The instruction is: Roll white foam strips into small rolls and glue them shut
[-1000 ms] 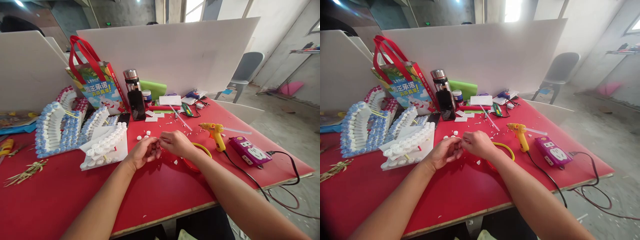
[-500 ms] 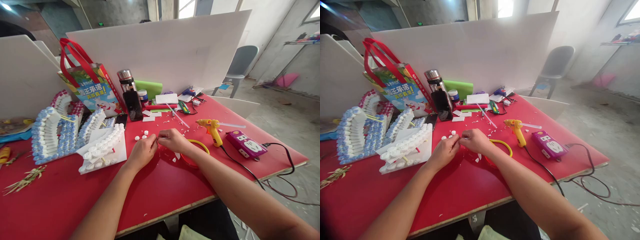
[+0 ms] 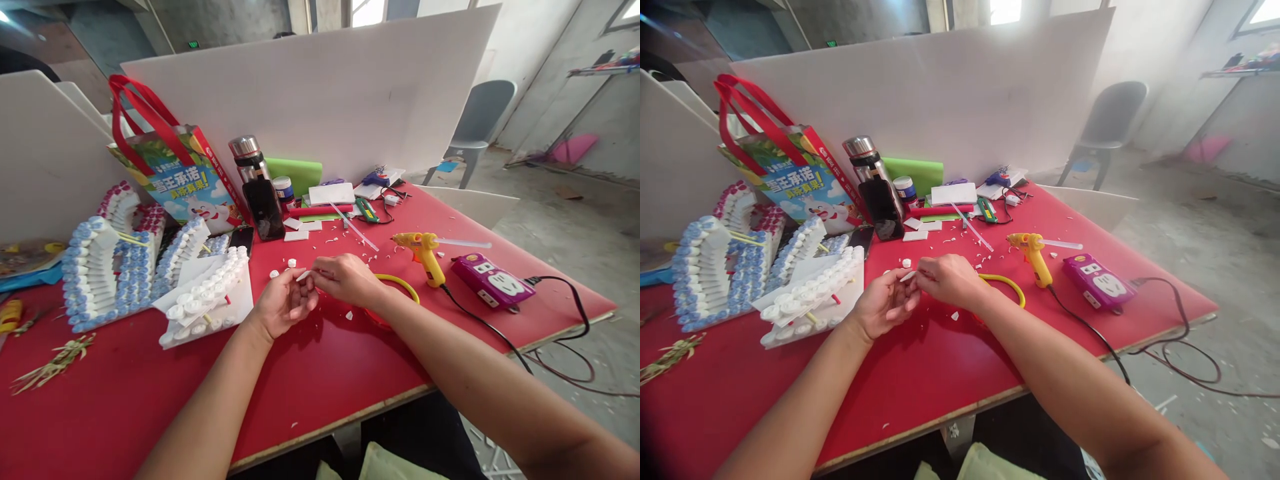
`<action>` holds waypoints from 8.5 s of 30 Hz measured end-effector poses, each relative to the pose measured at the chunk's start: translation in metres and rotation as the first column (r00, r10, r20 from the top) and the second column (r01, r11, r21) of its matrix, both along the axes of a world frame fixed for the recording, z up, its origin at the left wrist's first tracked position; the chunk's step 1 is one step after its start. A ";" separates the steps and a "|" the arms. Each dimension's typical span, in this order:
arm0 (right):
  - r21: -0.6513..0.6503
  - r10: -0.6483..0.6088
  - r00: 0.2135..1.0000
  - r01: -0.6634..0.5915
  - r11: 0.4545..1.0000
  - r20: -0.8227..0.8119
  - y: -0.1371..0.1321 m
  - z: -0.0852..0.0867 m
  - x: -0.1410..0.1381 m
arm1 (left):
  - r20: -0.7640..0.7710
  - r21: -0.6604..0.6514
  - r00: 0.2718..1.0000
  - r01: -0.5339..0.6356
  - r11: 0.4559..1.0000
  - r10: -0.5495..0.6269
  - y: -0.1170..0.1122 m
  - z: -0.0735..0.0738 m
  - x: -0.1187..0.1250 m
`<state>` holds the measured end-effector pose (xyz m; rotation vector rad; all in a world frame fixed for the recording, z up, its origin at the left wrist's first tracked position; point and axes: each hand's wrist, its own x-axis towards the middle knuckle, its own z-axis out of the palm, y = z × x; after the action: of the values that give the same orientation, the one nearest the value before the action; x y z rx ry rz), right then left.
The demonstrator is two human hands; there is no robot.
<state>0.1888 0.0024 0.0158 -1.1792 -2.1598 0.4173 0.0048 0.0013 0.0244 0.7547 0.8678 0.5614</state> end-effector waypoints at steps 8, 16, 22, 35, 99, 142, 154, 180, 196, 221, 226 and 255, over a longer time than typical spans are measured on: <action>-0.039 -0.004 1.000 0.005 0.999 0.019 0.002 -0.001 0.001 | 0.045 0.065 0.995 -0.091 0.994 0.088 0.000 -0.005 -0.003; -0.098 -0.110 0.977 0.093 0.991 -0.181 0.000 0.000 -0.003 | -0.261 0.504 0.941 -0.058 0.862 0.215 -0.011 -0.006 0.011; -0.254 -0.121 0.965 0.059 0.965 -0.233 -0.002 -0.002 -0.011 | -0.576 0.814 0.598 0.364 0.452 0.557 -0.015 -0.009 0.010; -0.387 -0.177 0.931 0.043 0.921 -0.319 0.001 0.000 -0.013 | -0.700 0.498 0.210 0.828 0.257 0.683 -0.017 -0.011 0.012; -0.592 -0.442 0.422 -0.707 0.386 -0.792 0.007 0.005 -0.002 | -0.263 0.957 0.741 0.119 0.265 0.617 -0.015 -0.004 0.011; -0.287 -0.004 0.784 -0.222 0.932 -0.621 0.004 -0.009 -0.004 | -0.154 0.889 0.879 -0.076 0.451 0.452 -0.006 -0.011 0.003; -0.501 -0.145 0.653 -0.399 0.768 -0.743 0.004 0.001 -0.003 | -0.145 0.792 0.865 -0.189 0.580 0.480 -0.005 -0.010 0.005; -0.336 0.024 0.833 -0.248 0.909 -0.552 0.006 -0.004 0.003 | -0.154 0.783 0.907 -0.129 0.609 0.391 0.000 -0.015 0.000; -0.259 -0.131 0.920 0.034 0.965 -0.369 0.003 -0.004 -0.005 | -0.248 0.889 0.790 -0.044 0.455 0.561 -0.011 -0.016 0.010; -0.235 -0.114 0.903 0.015 0.972 -0.413 -0.004 -0.001 -0.004 | -0.189 0.974 0.723 0.051 0.221 0.664 -0.016 -0.022 0.018; -0.246 0.031 0.877 -0.168 0.955 -0.479 0.000 0.002 0.004 | -0.137 0.790 0.872 -0.190 0.583 0.470 -0.007 -0.017 0.007; -0.656 -0.346 0.559 -0.607 0.448 -0.753 0.005 0.014 0.007 | -0.298 0.937 0.803 0.141 0.320 0.516 -0.008 -0.006 0.006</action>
<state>0.1955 0.0073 0.0301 -0.8689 -1.0322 1.9942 0.0109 -0.0065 0.0179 2.0321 1.1739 1.1573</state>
